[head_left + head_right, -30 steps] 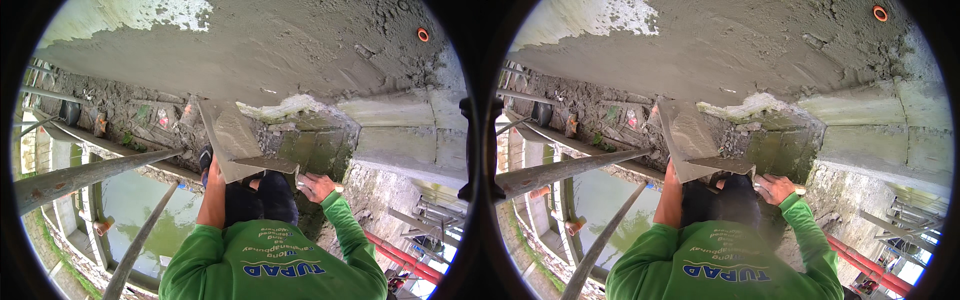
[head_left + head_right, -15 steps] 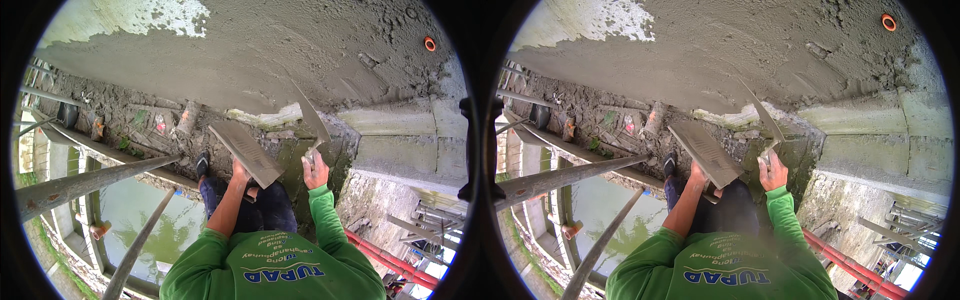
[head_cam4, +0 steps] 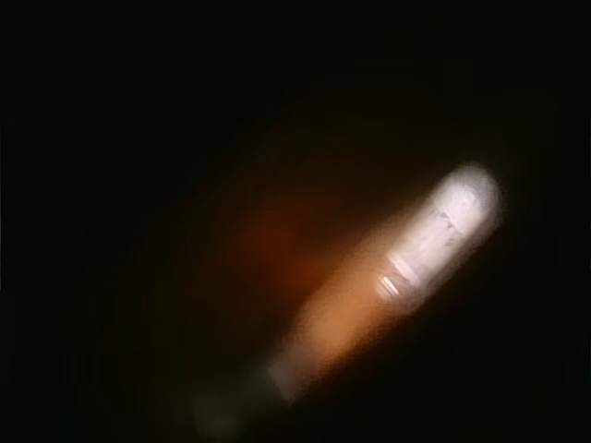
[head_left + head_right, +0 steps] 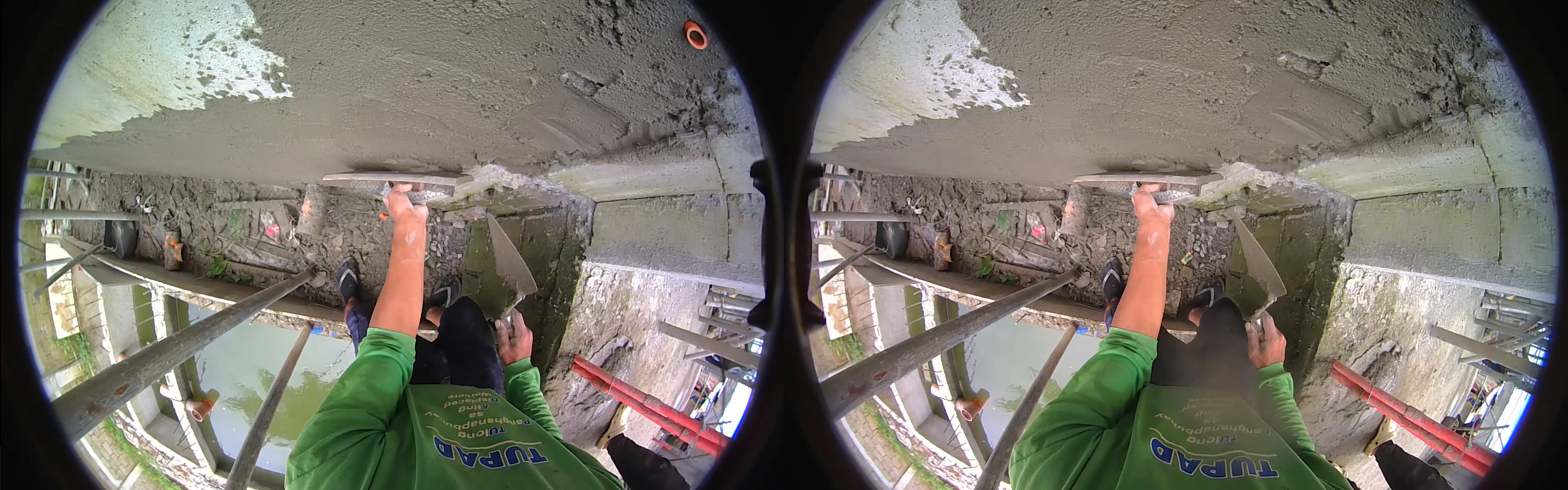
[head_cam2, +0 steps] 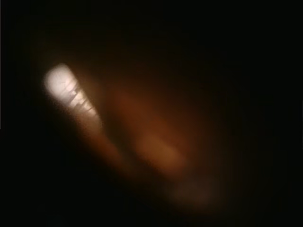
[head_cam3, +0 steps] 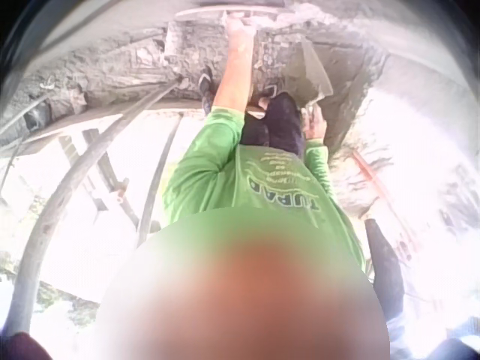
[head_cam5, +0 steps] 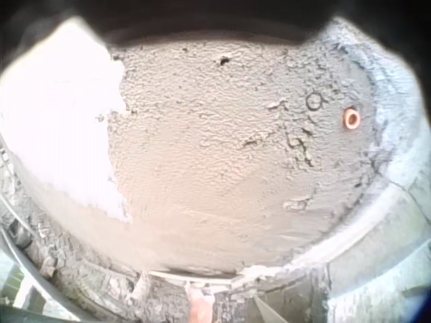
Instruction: The person applies wet cement to a concrete wall using a trowel and a hawk, then smooths the surface with a float. The person repeatedly scoops cement from a pile, transfers it to the wall, and levels it to create a uniform finish.
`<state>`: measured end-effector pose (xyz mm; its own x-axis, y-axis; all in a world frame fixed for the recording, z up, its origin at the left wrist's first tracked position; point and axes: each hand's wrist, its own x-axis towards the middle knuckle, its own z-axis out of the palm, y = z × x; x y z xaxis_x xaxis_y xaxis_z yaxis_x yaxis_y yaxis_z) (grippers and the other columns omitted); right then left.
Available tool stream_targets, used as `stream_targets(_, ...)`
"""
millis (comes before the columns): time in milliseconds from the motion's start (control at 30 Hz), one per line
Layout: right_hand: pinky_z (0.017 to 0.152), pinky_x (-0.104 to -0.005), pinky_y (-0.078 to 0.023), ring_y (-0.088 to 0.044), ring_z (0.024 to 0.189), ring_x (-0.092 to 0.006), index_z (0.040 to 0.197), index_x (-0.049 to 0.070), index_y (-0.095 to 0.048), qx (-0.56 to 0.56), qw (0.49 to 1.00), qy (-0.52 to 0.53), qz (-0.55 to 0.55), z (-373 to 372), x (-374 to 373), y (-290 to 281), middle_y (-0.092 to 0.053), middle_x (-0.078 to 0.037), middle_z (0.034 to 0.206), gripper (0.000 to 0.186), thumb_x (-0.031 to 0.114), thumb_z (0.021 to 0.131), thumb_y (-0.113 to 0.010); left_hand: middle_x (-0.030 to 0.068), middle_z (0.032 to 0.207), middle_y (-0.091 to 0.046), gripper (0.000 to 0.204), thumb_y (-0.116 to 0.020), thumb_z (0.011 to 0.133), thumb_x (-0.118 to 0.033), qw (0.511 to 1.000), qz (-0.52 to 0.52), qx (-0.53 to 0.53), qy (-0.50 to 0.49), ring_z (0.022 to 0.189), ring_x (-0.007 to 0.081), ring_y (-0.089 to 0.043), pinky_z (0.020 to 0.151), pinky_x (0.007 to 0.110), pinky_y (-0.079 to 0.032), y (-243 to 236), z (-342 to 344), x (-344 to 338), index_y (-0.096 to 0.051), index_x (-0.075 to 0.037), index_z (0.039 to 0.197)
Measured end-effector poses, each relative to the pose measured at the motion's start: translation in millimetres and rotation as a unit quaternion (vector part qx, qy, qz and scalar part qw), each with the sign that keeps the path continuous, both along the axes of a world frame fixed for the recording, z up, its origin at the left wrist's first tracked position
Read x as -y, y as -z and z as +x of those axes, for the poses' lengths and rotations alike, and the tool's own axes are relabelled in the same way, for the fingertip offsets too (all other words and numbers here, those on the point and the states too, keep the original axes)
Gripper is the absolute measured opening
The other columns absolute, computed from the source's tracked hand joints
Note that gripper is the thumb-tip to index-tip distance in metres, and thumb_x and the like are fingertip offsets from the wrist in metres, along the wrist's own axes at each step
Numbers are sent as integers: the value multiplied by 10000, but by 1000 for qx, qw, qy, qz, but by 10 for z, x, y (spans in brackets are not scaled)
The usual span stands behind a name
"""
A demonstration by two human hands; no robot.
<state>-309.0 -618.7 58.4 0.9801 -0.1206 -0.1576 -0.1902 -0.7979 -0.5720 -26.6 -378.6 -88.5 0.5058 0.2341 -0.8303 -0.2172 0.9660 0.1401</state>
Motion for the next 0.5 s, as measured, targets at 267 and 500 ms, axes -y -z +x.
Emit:
stream_targets(267, 652, -459, -504, -646, 774, -428, 1141, 26, -575, -7, 999, 28, 21, 37, -431, -85, -659, -227, 819, 358, 222, 860, -679, 178, 1067, -548, 304, -502, 773, 111, 998, 26, 44, 25, 963, 351, -606, 867, 486, -573, -648, 95, -1321, -490, 70, 1074)
stream_targets(500, 670, -457, -506, -645, 789, -424, 1146, 39, -584, 8, 998, 47, 42, 30, -824, -41, -666, -219, 845, 355, 240, 866, -670, 174, 1035, -588, 199, -499, 813, 102, 993, 95, 68, 24, 940, 330, -630, 857, 538, -566, -999, 137, -2607, -521, 46, 1002)
